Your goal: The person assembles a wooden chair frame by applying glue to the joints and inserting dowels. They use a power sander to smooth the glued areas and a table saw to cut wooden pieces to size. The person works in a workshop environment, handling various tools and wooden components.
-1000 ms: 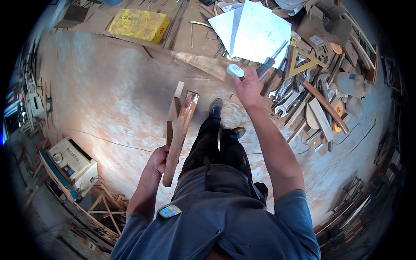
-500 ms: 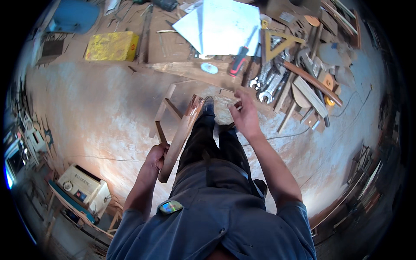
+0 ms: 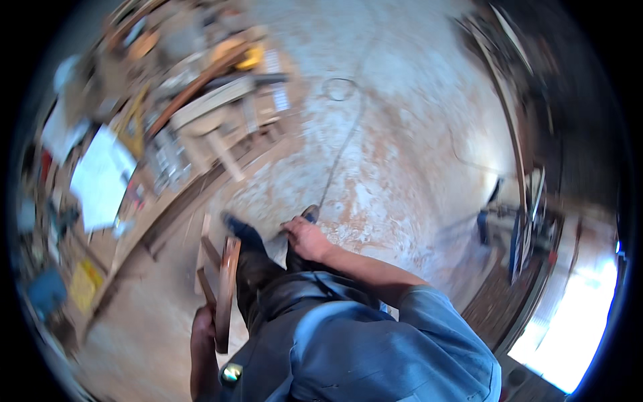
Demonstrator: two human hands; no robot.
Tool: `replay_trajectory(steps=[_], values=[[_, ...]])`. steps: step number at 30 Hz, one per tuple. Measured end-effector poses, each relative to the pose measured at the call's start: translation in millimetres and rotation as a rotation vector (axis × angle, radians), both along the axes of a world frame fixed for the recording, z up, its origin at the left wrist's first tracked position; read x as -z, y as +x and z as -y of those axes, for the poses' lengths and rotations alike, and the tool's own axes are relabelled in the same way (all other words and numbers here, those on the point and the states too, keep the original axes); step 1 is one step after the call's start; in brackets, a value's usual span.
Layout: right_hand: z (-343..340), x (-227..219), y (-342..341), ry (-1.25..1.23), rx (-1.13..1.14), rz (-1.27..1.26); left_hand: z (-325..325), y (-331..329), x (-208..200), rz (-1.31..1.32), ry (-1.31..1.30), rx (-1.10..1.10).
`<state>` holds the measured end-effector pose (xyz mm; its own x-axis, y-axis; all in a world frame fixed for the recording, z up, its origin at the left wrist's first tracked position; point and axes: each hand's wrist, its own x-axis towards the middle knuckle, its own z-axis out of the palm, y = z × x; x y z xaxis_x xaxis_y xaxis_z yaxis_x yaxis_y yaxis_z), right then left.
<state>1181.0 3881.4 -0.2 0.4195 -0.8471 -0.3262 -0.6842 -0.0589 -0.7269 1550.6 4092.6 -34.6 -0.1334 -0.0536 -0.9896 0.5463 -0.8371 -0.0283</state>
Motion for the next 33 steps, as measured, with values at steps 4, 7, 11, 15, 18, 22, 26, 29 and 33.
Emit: replay_trajectory(steps=[4,7,11,15,18,22,26,29,33], values=[[-23,3,-99,-0.025,0.259,-0.019,82,-99,-103,0.147,-0.482,0.586],[-23,7,-173,-0.112,0.412,-0.05,123,-151,-79,0.02,-0.2,0.485],[-63,4,-284,-0.067,0.782,-0.114,193,-248,-106,-0.177,-0.542,0.746],[-79,-13,-328,-0.089,1.112,-0.086,258,-310,-110,-0.162,-0.466,0.789],[-80,-17,-346,-0.215,1.275,-0.117,302,-350,-110,-0.118,-0.608,0.866],[-86,8,-367,-0.055,1.456,0.113,356,-411,-144,-0.149,-0.571,0.851],[-80,-6,-403,0.074,1.576,0.151,421,-450,-134,-0.088,-0.455,0.576],[-56,-5,-445,0.086,1.726,0.251,480,-475,-126,-0.116,-0.481,0.448],[-4,-17,-486,0.078,1.836,0.367,558,-493,-121,-0.07,-0.637,0.4]])
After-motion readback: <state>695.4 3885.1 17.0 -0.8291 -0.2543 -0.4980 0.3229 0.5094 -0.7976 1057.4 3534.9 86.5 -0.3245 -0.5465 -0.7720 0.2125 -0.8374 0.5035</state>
